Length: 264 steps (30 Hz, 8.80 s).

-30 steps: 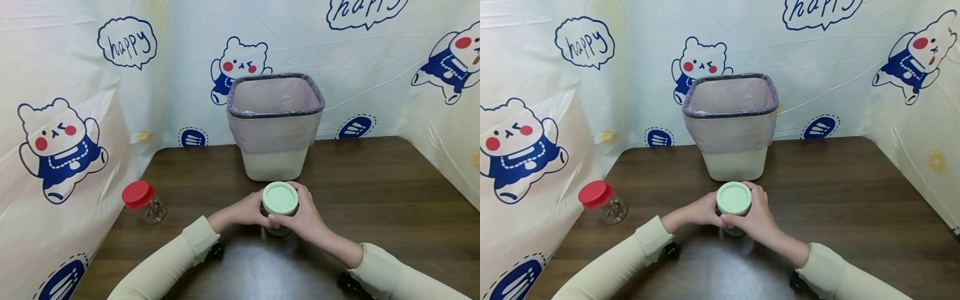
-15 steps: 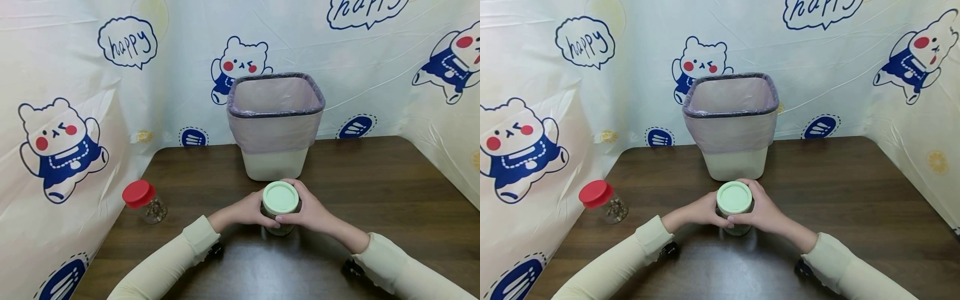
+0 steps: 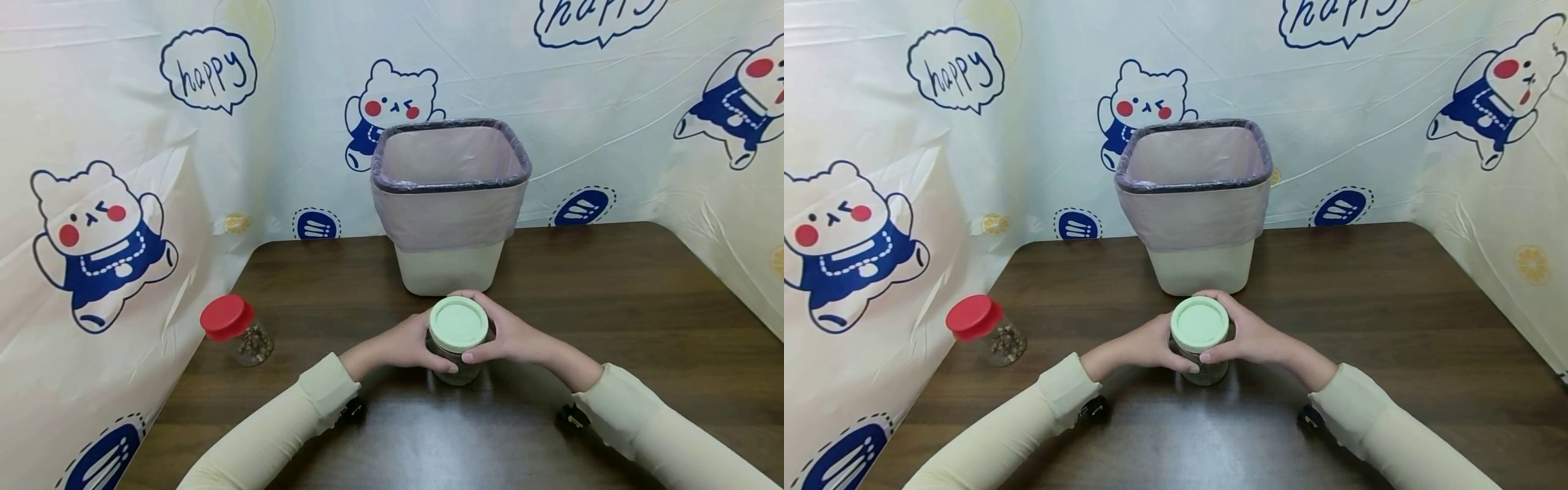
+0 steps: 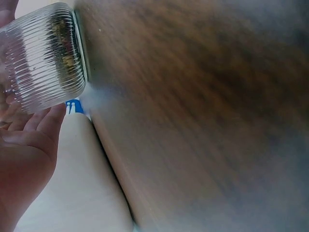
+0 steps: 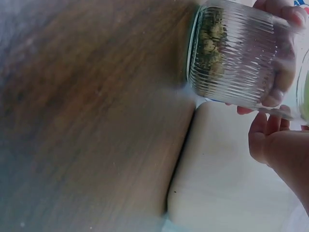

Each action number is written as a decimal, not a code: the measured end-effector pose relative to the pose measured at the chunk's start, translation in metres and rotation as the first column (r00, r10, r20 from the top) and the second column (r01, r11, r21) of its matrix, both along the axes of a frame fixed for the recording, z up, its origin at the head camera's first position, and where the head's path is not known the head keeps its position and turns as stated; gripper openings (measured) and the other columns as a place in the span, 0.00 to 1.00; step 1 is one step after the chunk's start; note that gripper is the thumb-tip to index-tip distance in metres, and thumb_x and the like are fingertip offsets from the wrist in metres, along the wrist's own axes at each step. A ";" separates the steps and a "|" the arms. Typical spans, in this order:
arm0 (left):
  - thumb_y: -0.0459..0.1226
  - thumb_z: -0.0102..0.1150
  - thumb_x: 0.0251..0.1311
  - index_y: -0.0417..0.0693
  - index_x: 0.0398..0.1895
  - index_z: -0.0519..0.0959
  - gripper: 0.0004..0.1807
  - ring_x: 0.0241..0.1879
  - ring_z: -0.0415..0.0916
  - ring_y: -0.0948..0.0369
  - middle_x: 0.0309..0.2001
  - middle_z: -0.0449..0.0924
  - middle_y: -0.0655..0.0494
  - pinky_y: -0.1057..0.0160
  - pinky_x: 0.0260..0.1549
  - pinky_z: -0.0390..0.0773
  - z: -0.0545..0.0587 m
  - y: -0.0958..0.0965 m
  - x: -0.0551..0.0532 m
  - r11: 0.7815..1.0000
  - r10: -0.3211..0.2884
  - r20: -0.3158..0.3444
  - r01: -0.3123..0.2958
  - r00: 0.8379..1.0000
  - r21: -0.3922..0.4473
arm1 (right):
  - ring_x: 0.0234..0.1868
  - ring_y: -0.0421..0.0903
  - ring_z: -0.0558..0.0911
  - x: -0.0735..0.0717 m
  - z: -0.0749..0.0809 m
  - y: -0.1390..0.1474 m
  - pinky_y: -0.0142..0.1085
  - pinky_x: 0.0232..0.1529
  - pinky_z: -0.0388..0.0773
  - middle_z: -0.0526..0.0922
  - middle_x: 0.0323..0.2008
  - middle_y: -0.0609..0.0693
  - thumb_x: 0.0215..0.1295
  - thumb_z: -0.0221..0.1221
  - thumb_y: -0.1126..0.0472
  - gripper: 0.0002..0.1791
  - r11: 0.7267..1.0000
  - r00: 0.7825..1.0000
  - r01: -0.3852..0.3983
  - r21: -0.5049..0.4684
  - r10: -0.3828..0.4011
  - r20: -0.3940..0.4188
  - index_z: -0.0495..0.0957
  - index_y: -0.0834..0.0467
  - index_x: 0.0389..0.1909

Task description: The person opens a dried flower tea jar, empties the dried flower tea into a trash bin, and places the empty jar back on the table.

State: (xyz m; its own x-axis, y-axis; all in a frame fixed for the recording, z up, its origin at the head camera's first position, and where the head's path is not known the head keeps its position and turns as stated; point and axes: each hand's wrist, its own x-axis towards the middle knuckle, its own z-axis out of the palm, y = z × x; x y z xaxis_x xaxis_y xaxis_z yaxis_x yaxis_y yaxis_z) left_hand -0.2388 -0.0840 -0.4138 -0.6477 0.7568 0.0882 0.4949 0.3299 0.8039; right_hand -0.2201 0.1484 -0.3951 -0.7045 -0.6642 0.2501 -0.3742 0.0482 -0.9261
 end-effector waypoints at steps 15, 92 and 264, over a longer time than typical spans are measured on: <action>0.39 0.77 0.45 0.51 0.67 0.62 0.45 0.56 0.70 0.66 0.58 0.73 0.61 0.63 0.56 0.69 0.003 0.001 0.003 1.000 0.002 -0.007 -0.002 1.000 0.010 | 0.63 0.51 0.66 0.017 0.003 0.000 0.45 0.62 0.61 0.68 0.63 0.53 0.50 0.73 0.61 0.48 0.989 0.990 0.134 0.058 -0.131 -0.059 0.56 0.58 0.70; 0.41 0.77 0.45 0.52 0.66 0.62 0.45 0.56 0.70 0.66 0.57 0.72 0.61 0.64 0.56 0.70 -0.001 0.000 -0.001 0.999 -0.021 0.021 0.020 1.000 0.026 | 0.59 0.52 0.69 0.025 0.010 -0.010 0.55 0.59 0.60 0.70 0.59 0.52 0.50 0.72 0.62 0.41 0.962 0.960 0.273 -0.004 -0.273 -0.062 0.64 0.56 0.66; 0.30 0.73 0.47 0.32 0.60 0.66 0.37 0.60 0.70 0.49 0.58 0.75 0.40 0.54 0.61 0.67 0.034 0.003 0.015 0.998 -0.041 0.071 0.038 0.997 0.043 | 0.51 0.61 0.72 -0.035 0.000 0.032 0.56 0.50 0.71 0.66 0.58 0.67 0.48 0.75 0.58 0.47 0.776 0.841 0.538 0.330 -0.466 -0.277 0.63 0.64 0.68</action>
